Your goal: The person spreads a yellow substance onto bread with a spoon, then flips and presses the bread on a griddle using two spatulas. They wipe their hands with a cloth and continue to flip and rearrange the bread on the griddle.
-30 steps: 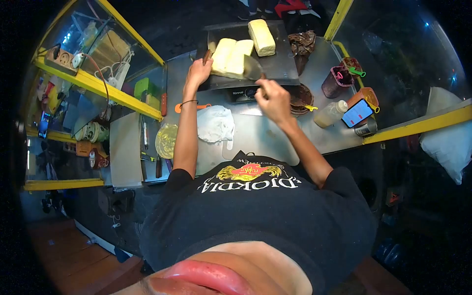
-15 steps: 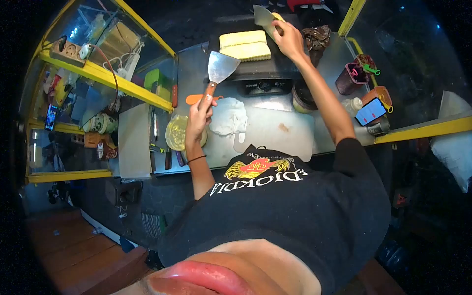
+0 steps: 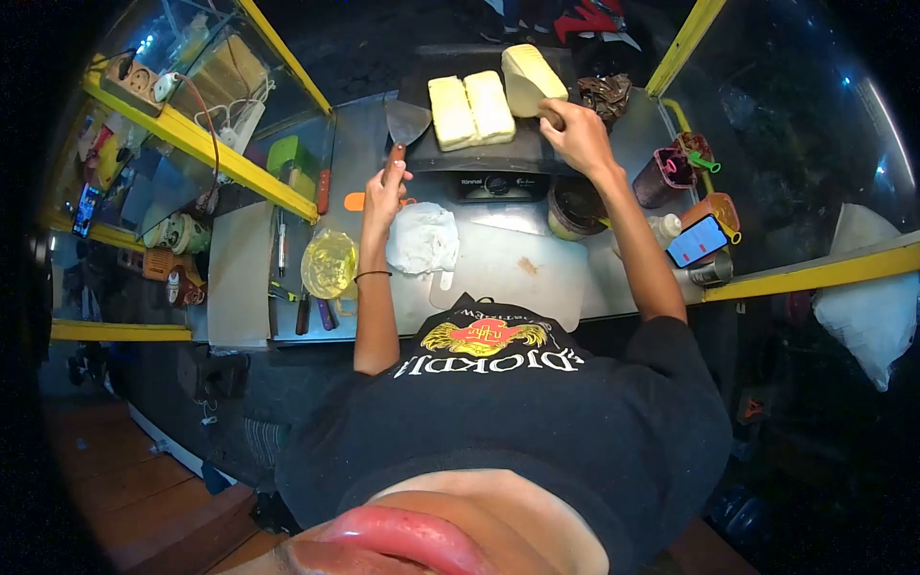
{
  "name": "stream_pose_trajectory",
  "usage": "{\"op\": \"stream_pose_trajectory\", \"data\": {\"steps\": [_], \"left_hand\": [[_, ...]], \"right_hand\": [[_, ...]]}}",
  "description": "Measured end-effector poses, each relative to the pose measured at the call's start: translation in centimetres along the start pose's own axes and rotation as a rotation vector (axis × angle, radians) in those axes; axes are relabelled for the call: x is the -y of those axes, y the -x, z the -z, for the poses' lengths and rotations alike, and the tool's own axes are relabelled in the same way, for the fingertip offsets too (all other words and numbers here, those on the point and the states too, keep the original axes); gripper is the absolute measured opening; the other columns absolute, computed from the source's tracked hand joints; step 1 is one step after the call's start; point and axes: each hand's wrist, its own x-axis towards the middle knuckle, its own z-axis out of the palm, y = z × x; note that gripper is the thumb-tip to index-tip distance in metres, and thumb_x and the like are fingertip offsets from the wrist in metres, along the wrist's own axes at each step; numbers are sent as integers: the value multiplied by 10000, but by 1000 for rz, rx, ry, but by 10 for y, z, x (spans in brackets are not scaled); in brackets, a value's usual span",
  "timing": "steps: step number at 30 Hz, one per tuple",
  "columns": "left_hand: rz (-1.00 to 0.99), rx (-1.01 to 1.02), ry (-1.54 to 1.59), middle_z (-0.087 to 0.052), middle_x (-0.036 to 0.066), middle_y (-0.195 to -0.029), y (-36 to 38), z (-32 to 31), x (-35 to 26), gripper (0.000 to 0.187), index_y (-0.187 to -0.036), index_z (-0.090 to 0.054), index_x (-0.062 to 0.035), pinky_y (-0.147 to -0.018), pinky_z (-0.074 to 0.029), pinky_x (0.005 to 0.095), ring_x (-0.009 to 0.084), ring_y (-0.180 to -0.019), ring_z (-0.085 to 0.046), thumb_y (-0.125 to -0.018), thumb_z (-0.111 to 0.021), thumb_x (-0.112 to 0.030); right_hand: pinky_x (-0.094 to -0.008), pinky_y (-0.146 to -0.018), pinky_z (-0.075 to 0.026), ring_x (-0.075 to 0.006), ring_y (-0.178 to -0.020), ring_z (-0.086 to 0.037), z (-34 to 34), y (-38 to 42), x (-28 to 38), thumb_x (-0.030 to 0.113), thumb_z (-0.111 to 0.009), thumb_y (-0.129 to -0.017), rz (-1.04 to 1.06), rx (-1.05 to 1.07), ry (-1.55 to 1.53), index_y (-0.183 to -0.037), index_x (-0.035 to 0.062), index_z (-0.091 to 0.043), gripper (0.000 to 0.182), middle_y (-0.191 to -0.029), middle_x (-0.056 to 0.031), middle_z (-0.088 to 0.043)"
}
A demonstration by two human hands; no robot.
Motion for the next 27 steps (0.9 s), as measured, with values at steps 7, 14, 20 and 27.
{"op": "stream_pose_trajectory", "data": {"steps": [7, 14, 20, 27], "left_hand": [[25, -54, -52, -442, -46, -587, 35, 10, -8, 449, -862, -657, -16, -465, -326, 245, 40, -509, -384, -984, -570, -440], [177, 42, 323, -341, -73, -590, 98, 9, 3, 392, -953, -621, -25, -436, -250, 210, 25, -484, -301, -1010, -532, -402], [202, 49, 344, -326, -71, -588, 124, 1, 6, 407, -929, -606, -18, -464, -277, 221, 36, -496, -301, -1009, -521, -408], [199, 72, 372, -329, -68, -590, 121, -12, 7, 411, -929, -604, -21, -472, -281, 223, 39, -504, -296, -1006, -522, -416]], "right_hand": [[-334, -645, -530, -184, -687, -707, 33, 19, 5, 197, -703, -864, -273, -172, -216, -1068, 31, -707, 263, -795, -146, -723], [-254, -448, -480, -119, -508, -625, -32, -15, -11, 226, -659, -925, -420, 51, -824, -1011, 20, -712, 229, -705, -87, -689], [-379, -696, -521, -260, -753, -698, -61, -33, -16, 379, -681, -871, -202, 208, -236, -906, 48, -694, 333, -757, -120, -716], [-436, -738, -520, -354, -801, -694, -50, -48, 7, 378, -646, -877, -276, 129, -128, -896, 46, -676, 334, -814, -199, -706]]}}
